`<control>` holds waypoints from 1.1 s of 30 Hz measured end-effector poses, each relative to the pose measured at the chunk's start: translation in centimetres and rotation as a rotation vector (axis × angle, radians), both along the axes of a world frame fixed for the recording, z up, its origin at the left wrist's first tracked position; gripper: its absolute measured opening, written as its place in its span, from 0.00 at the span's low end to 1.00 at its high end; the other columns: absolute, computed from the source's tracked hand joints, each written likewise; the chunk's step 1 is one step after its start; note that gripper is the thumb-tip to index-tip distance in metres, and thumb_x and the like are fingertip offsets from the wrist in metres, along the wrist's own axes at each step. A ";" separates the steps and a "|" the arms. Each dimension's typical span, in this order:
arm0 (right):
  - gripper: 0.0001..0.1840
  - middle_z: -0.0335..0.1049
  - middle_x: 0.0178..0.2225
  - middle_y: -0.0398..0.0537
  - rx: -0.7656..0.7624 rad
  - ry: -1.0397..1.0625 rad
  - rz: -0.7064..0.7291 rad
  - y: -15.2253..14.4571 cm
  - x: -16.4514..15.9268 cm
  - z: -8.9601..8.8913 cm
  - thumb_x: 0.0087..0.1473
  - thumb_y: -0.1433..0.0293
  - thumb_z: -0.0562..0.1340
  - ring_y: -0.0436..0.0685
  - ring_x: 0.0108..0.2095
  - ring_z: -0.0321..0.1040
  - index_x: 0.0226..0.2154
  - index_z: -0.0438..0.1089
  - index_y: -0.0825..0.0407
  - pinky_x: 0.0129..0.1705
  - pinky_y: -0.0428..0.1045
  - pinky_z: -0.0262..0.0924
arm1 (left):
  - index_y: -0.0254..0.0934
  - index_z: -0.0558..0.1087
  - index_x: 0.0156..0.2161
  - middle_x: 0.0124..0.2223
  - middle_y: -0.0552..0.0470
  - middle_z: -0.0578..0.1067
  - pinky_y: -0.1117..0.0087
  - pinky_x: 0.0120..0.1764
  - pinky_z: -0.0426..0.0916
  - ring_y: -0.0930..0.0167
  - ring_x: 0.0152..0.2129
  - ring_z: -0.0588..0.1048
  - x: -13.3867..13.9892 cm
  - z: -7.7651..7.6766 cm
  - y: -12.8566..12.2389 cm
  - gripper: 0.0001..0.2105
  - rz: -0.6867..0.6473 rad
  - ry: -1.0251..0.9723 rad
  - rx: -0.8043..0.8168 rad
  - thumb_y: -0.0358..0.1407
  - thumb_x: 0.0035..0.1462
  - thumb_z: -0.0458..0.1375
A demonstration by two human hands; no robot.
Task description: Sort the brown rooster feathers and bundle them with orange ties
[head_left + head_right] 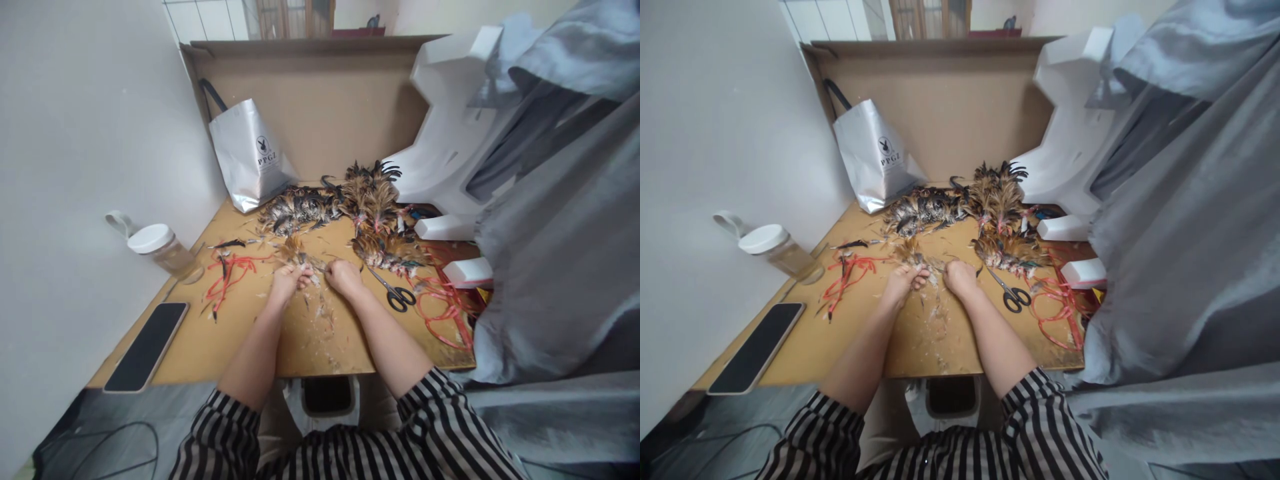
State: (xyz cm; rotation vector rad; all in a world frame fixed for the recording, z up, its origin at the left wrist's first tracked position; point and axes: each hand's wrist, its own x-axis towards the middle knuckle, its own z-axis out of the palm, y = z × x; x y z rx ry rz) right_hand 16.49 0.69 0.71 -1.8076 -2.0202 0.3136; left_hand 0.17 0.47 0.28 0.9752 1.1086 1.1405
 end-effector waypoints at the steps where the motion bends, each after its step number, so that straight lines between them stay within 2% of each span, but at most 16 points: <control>1: 0.09 0.71 0.28 0.55 -0.009 0.059 -0.013 0.2 0.1 -0.3 0.46 0.69 0.56 0.56 0.31 0.66 0.24 0.72 0.53 0.33 0.48 0.53 | 0.27 0.72 0.31 0.29 0.43 0.76 0.80 0.18 0.58 0.79 0.15 0.68 0.0 0.0 0.0 0.15 -0.007 -0.006 -0.003 0.40 0.43 0.61; 4: 0.09 0.68 0.20 0.48 -0.074 0.376 -0.009 0.9 0.5 -1.0 0.43 0.66 0.59 0.51 0.23 0.63 0.21 0.71 0.54 0.26 0.45 0.52 | 0.28 0.72 0.32 0.29 0.43 0.76 0.80 0.18 0.58 0.80 0.16 0.68 -0.1 -0.2 0.0 0.14 -0.030 -0.036 -0.028 0.39 0.43 0.61; 7: 0.11 0.65 0.16 0.42 -0.180 0.766 0.011 1.2 0.6 -1.2 0.39 0.64 0.61 0.46 0.17 0.56 0.23 0.70 0.55 0.21 0.43 0.49 | 0.28 0.73 0.32 0.30 0.43 0.76 0.81 0.18 0.58 0.80 0.16 0.69 -0.1 -0.2 0.0 0.13 -0.054 -0.052 -0.072 0.38 0.44 0.61; 10: 0.12 0.64 0.16 0.40 -0.301 1.078 0.018 1.2 0.5 -0.6 0.35 0.64 0.63 0.43 0.15 0.50 0.22 0.69 0.56 0.17 0.42 0.44 | 0.28 0.73 0.31 0.30 0.43 0.76 0.81 0.18 0.58 0.80 0.17 0.69 0.0 -0.3 -0.1 0.13 -0.086 -0.063 -0.098 0.38 0.44 0.62; 14: 0.13 0.67 0.20 0.42 -0.404 1.300 0.057 1.0 0.3 0.2 0.31 0.64 0.66 0.42 0.15 0.51 0.22 0.68 0.56 0.16 0.41 0.42 | 0.28 0.73 0.31 0.29 0.44 0.76 0.81 0.19 0.59 0.80 0.17 0.69 0.0 -0.4 -0.3 0.13 -0.151 -0.089 -0.099 0.39 0.42 0.63; 20: 0.14 0.64 0.17 0.39 -0.398 1.329 0.140 0.7 -0.5 -0.3 0.33 0.64 0.67 0.42 0.16 0.51 0.25 0.70 0.56 0.18 0.41 0.43 | 0.28 0.73 0.33 0.30 0.43 0.77 0.82 0.19 0.59 0.80 0.18 0.70 0.2 -0.1 -0.6 0.12 -0.193 -0.133 -0.128 0.35 0.43 0.63; 25: 0.14 0.67 0.19 0.40 -0.339 1.260 0.151 0.4 -1.0 -0.4 0.34 0.64 0.66 0.44 0.18 0.55 0.26 0.71 0.55 0.22 0.42 0.48 | 0.28 0.73 0.32 0.32 0.42 0.77 0.81 0.20 0.60 0.80 0.18 0.70 0.2 -0.1 -0.7 0.11 -0.218 -0.144 -0.107 0.36 0.44 0.62; 30: 0.11 0.69 0.23 0.41 -0.221 1.123 0.186 0.2 -1.0 0.2 0.35 0.66 0.65 0.46 0.24 0.61 0.26 0.71 0.55 0.32 0.44 0.54 | 0.29 0.72 0.30 0.29 0.43 0.76 0.81 0.19 0.59 0.80 0.17 0.69 0.2 0.0 -0.7 0.12 -0.205 -0.119 -0.095 0.37 0.43 0.62; 33: 0.12 0.68 0.22 0.40 -0.244 1.095 0.182 0.1 -0.9 0.5 0.36 0.64 0.65 0.46 0.22 0.59 0.26 0.71 0.55 0.30 0.44 0.53 | 0.29 0.72 0.27 0.25 0.45 0.75 0.80 0.19 0.59 0.79 0.16 0.68 0.4 0.0 -0.7 0.12 -0.183 -0.023 -0.041 0.39 0.42 0.62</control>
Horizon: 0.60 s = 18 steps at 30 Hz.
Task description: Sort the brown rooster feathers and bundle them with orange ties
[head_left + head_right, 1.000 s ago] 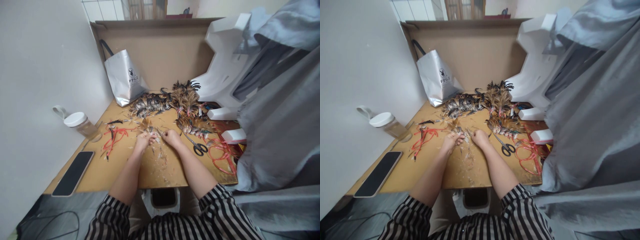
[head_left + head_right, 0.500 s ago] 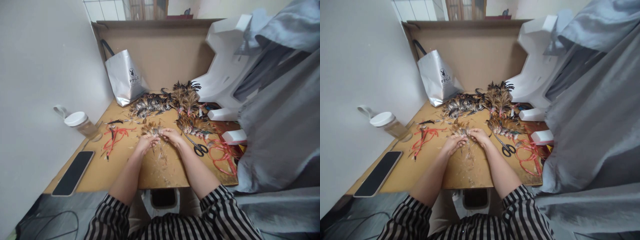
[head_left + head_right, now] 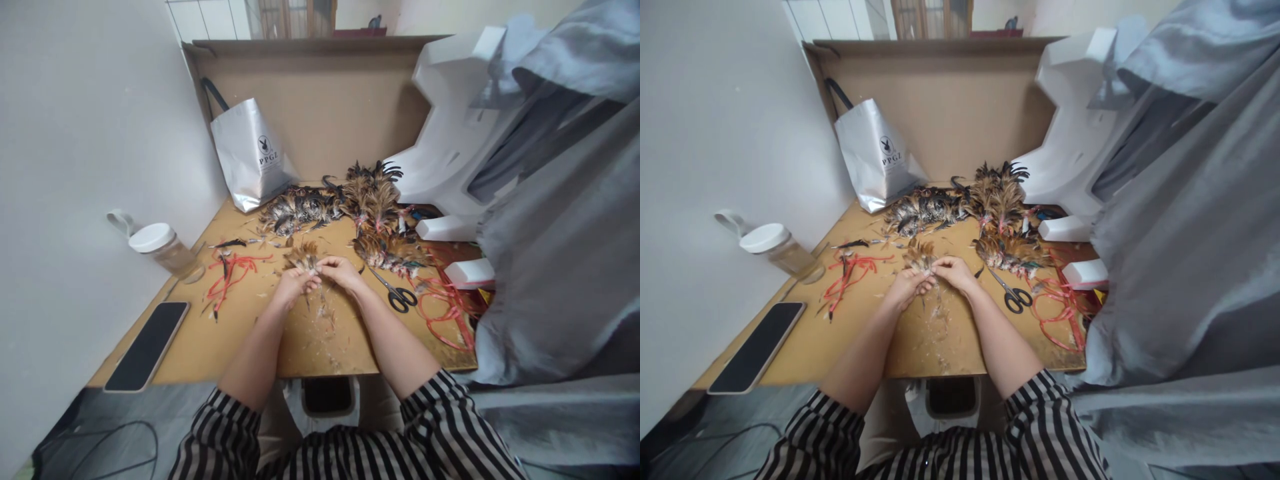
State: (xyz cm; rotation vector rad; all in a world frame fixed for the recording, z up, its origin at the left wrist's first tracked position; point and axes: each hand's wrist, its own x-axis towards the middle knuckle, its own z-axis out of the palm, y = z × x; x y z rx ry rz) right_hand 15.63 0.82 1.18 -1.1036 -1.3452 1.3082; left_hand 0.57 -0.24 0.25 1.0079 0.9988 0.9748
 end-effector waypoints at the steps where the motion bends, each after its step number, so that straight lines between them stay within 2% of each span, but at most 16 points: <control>1: 0.13 0.67 0.21 0.40 -0.012 0.002 0.001 0.0 0.0 0.0 0.36 0.64 0.65 0.46 0.22 0.58 0.25 0.70 0.56 0.28 0.44 0.52 | 0.28 0.71 0.27 0.24 0.46 0.75 0.79 0.19 0.60 0.79 0.15 0.68 0.1 0.0 0.0 0.12 0.000 0.046 0.026 0.39 0.43 0.62; 5: 0.14 0.63 0.18 0.38 -0.029 0.047 -0.004 0.1 -0.1 -0.3 0.33 0.62 0.66 0.45 0.19 0.54 0.20 0.66 0.55 0.24 0.43 0.48 | 0.28 0.71 0.27 0.23 0.47 0.74 0.77 0.20 0.61 0.77 0.15 0.69 0.4 -0.1 -0.1 0.13 -0.021 0.158 0.087 0.40 0.43 0.61; 9: 0.14 0.60 0.15 0.35 -0.059 0.151 -0.020 0.1 -0.4 -0.5 0.32 0.63 0.67 0.43 0.16 0.50 0.18 0.64 0.54 0.21 0.43 0.44 | 0.28 0.72 0.26 0.21 0.48 0.73 0.78 0.20 0.61 0.78 0.15 0.68 0.4 0.0 -0.2 0.13 -0.034 0.155 0.081 0.40 0.43 0.61; 13: 0.15 0.60 0.14 0.36 -0.114 0.215 -0.017 0.0 -0.7 -0.5 0.31 0.63 0.67 0.43 0.14 0.48 0.19 0.63 0.54 0.19 0.43 0.40 | 0.29 0.72 0.26 0.21 0.47 0.74 0.77 0.20 0.61 0.78 0.14 0.68 0.4 0.1 -0.2 0.13 -0.024 0.141 0.082 0.40 0.43 0.61; 16: 0.15 0.59 0.14 0.36 -0.110 0.164 -0.025 0.1 -0.7 -0.6 0.34 0.61 0.66 0.43 0.14 0.46 0.20 0.65 0.54 0.18 0.43 0.40 | 0.29 0.72 0.28 0.23 0.47 0.74 0.77 0.19 0.60 0.77 0.15 0.68 0.4 0.1 -0.1 0.13 0.007 0.122 0.084 0.40 0.42 0.61; 18: 0.14 0.61 0.15 0.37 -0.070 0.062 -0.064 0.4 -0.2 -0.6 0.36 0.60 0.64 0.44 0.15 0.48 0.22 0.68 0.55 0.19 0.43 0.43 | 0.29 0.72 0.27 0.22 0.48 0.74 0.77 0.19 0.60 0.77 0.15 0.68 0.3 0.0 0.1 0.12 0.031 0.129 0.086 0.40 0.42 0.61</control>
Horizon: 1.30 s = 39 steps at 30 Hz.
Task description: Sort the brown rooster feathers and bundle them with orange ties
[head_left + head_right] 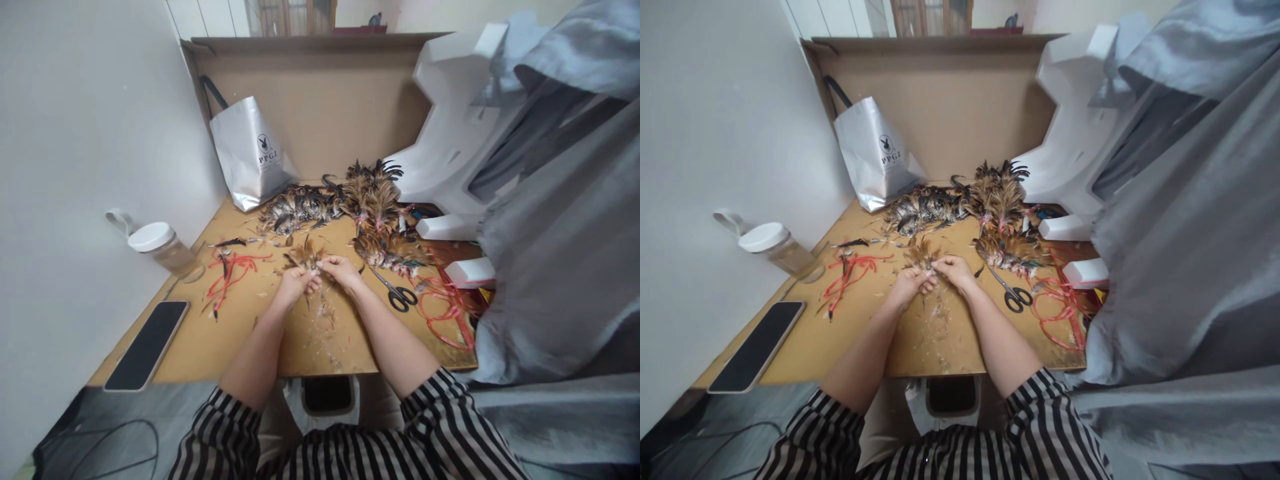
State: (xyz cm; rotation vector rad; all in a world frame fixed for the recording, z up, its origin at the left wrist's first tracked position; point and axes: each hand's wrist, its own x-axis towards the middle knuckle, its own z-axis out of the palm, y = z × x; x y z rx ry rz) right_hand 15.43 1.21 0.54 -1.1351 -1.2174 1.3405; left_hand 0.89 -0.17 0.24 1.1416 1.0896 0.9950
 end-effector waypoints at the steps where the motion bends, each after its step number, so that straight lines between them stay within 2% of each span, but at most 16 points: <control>1: 0.13 0.63 0.16 0.38 0.032 -0.077 -0.029 0.2 0.3 -0.1 0.38 0.61 0.63 0.44 0.16 0.51 0.23 0.69 0.55 0.21 0.43 0.46 | 0.29 0.72 0.26 0.21 0.48 0.73 0.78 0.19 0.59 0.78 0.15 0.67 -0.1 -0.1 0.1 0.12 0.017 0.003 0.003 0.40 0.43 0.61; 5: 0.09 0.70 0.23 0.45 0.190 -0.590 -0.135 0.5 1.9 0.0 0.42 0.66 0.59 0.50 0.25 0.62 0.24 0.71 0.54 0.29 0.45 0.53 | 0.29 0.72 0.25 0.20 0.48 0.73 0.78 0.19 0.58 0.79 0.14 0.66 -0.4 -0.3 0.5 0.13 0.091 -0.017 0.001 0.40 0.43 0.60; 9: 0.10 0.72 0.31 0.50 0.234 -1.120 -0.098 -0.1 2.2 0.5 0.44 0.67 0.57 0.55 0.32 0.66 0.27 0.73 0.52 0.33 0.46 0.53 | 0.29 0.72 0.25 0.20 0.49 0.72 0.78 0.19 0.58 0.79 0.14 0.66 -0.4 -0.2 0.6 0.12 0.116 -0.045 -0.011 0.40 0.42 0.61; 13: 0.13 0.71 0.36 0.54 0.244 -1.343 -0.031 -0.8 1.3 1.0 0.47 0.67 0.55 0.57 0.37 0.66 0.32 0.73 0.52 0.36 0.47 0.53 | 0.29 0.72 0.24 0.21 0.48 0.73 0.78 0.18 0.58 0.79 0.14 0.66 -0.3 -0.1 0.4 0.12 0.121 -0.064 -0.011 0.40 0.41 0.62; 17: 0.14 0.72 0.33 0.56 0.199 -1.382 -0.050 -0.8 1.0 1.1 0.47 0.70 0.53 0.57 0.34 0.67 0.30 0.74 0.53 0.33 0.47 0.53 | 0.29 0.72 0.25 0.21 0.48 0.73 0.78 0.18 0.59 0.79 0.14 0.66 -0.3 -0.2 0.4 0.13 0.115 -0.082 -0.021 0.40 0.40 0.62; 21: 0.13 0.72 0.27 0.54 0.134 -1.261 -0.073 -0.3 1.5 0.8 0.46 0.69 0.54 0.54 0.28 0.66 0.26 0.74 0.54 0.28 0.45 0.51 | 0.29 0.72 0.25 0.24 0.46 0.75 0.79 0.18 0.59 0.79 0.15 0.66 -0.4 -0.3 0.5 0.13 0.117 -0.116 -0.020 0.40 0.39 0.63; 26: 0.11 0.67 0.18 0.45 0.110 -0.958 -0.107 0.3 2.3 0.1 0.42 0.68 0.56 0.48 0.21 0.61 0.21 0.72 0.55 0.24 0.43 0.48 | 0.28 0.73 0.29 0.25 0.46 0.75 0.79 0.18 0.58 0.80 0.15 0.67 -0.5 -0.3 0.6 0.14 0.124 -0.170 -0.038 0.40 0.39 0.63; 29: 0.10 0.62 0.15 0.41 0.067 -0.693 -0.144 0.5 2.4 0.2 0.38 0.67 0.58 0.46 0.18 0.55 0.21 0.72 0.56 0.21 0.42 0.46 | 0.28 0.73 0.29 0.25 0.46 0.75 0.79 0.18 0.58 0.80 0.15 0.67 -0.5 -0.3 0.6 0.14 0.128 -0.171 -0.056 0.39 0.40 0.63; 33: 0.13 0.55 0.11 0.36 -0.099 -0.247 -0.157 0.4 2.2 0.7 0.34 0.64 0.62 0.43 0.13 0.43 0.24 0.70 0.57 0.16 0.42 0.38 | 0.28 0.73 0.30 0.26 0.47 0.75 0.80 0.18 0.58 0.80 0.16 0.67 -0.6 -0.3 0.5 0.13 0.116 -0.190 -0.073 0.38 0.40 0.63; 36: 0.14 0.54 0.12 0.35 -0.158 0.044 -0.078 0.4 1.8 1.0 0.31 0.64 0.64 0.42 0.13 0.42 0.23 0.68 0.56 0.16 0.42 0.35 | 0.28 0.73 0.30 0.26 0.47 0.75 0.81 0.19 0.59 0.80 0.17 0.68 -0.5 -0.2 0.3 0.14 0.087 -0.199 -0.095 0.38 0.41 0.63; 39: 0.14 0.54 0.12 0.35 -0.176 0.182 0.016 0.2 1.1 0.9 0.29 0.65 0.66 0.41 0.14 0.43 0.21 0.67 0.56 0.16 0.41 0.34 | 0.28 0.73 0.30 0.26 0.46 0.75 0.80 0.19 0.59 0.80 0.17 0.68 -0.4 -0.2 0.2 0.14 0.062 -0.202 -0.114 0.39 0.40 0.63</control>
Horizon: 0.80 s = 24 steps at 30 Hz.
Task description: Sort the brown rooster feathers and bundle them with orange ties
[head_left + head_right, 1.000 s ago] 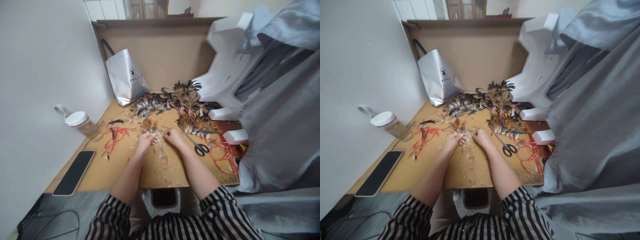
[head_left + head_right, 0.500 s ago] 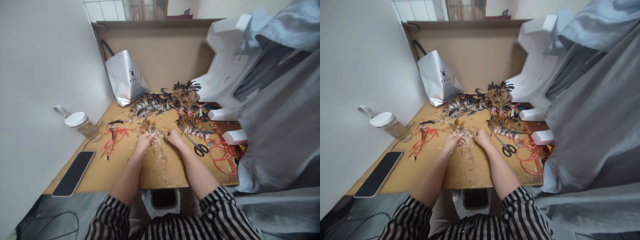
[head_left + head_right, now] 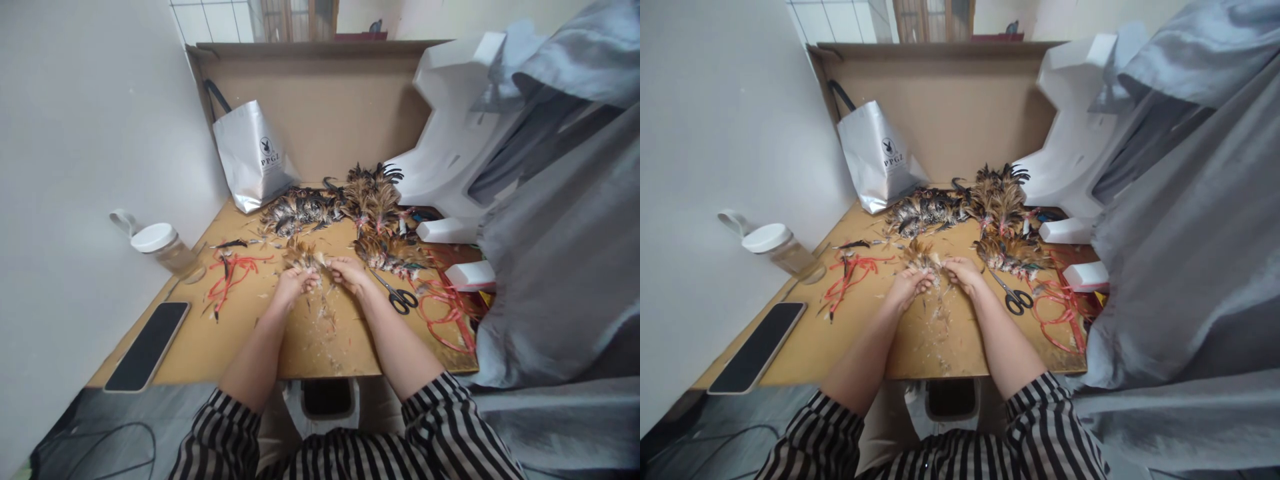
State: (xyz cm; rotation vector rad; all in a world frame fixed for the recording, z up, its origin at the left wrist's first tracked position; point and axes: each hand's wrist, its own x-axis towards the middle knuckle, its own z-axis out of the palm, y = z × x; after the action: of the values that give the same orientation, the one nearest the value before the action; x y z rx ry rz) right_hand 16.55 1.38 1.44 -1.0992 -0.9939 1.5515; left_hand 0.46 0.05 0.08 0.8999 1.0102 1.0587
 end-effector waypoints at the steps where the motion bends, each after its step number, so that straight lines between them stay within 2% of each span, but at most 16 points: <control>1: 0.14 0.53 0.12 0.35 0.002 0.011 0.012 -0.1 -0.3 -0.1 0.30 0.65 0.66 0.41 0.14 0.43 0.21 0.67 0.56 0.16 0.41 0.34 | 0.28 0.73 0.30 0.26 0.46 0.75 0.80 0.19 0.60 0.80 0.17 0.68 0.0 0.0 0.0 0.14 -0.004 -0.004 0.001 0.39 0.40 0.63; 5: 0.12 0.53 0.10 0.34 0.059 -0.066 0.035 -0.6 -1.4 -0.3 0.33 0.64 0.64 0.42 0.12 0.43 0.22 0.67 0.55 0.16 0.42 0.36 | 0.28 0.73 0.28 0.26 0.46 0.75 0.79 0.20 0.60 0.80 0.16 0.68 0.0 -0.1 0.1 0.13 -0.019 -0.015 0.005 0.38 0.41 0.63; 10: 0.10 0.64 0.18 0.39 0.255 -0.223 -0.046 -0.4 -2.0 -1.0 0.34 0.67 0.63 0.44 0.19 0.56 0.23 0.66 0.55 0.24 0.42 0.51 | 0.28 0.72 0.26 0.23 0.46 0.74 0.80 0.19 0.59 0.79 0.15 0.67 0.2 -0.1 0.1 0.13 -0.020 0.004 0.021 0.39 0.40 0.63; 15: 0.08 0.66 0.21 0.41 0.403 -0.426 -0.065 0.0 -2.2 -2.0 0.39 0.67 0.60 0.46 0.21 0.59 0.25 0.67 0.55 0.26 0.43 0.54 | 0.29 0.71 0.24 0.20 0.48 0.73 0.78 0.18 0.60 0.78 0.14 0.67 0.4 -0.3 0.1 0.14 0.017 0.100 0.058 0.41 0.40 0.62; 19: 0.09 0.67 0.21 0.43 0.392 -0.453 -0.050 -0.1 -2.3 -2.1 0.41 0.66 0.59 0.47 0.22 0.60 0.25 0.68 0.55 0.26 0.43 0.55 | 0.29 0.70 0.22 0.20 0.48 0.73 0.78 0.18 0.60 0.78 0.13 0.67 0.4 -0.2 0.1 0.13 0.037 0.146 0.106 0.40 0.41 0.61; 24: 0.10 0.66 0.20 0.42 0.382 -0.407 -0.075 -0.3 -2.4 -1.9 0.39 0.64 0.61 0.47 0.21 0.59 0.24 0.66 0.55 0.25 0.43 0.55 | 0.30 0.70 0.22 0.19 0.49 0.73 0.78 0.18 0.60 0.78 0.13 0.67 0.5 0.2 -0.1 0.11 0.027 0.186 0.134 0.39 0.43 0.60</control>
State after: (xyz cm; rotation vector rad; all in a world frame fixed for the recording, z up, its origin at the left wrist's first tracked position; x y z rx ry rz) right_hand 14.18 1.10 -0.42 -1.1806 -1.4363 1.0355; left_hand 0.96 -0.09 0.24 1.1131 1.1177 1.0895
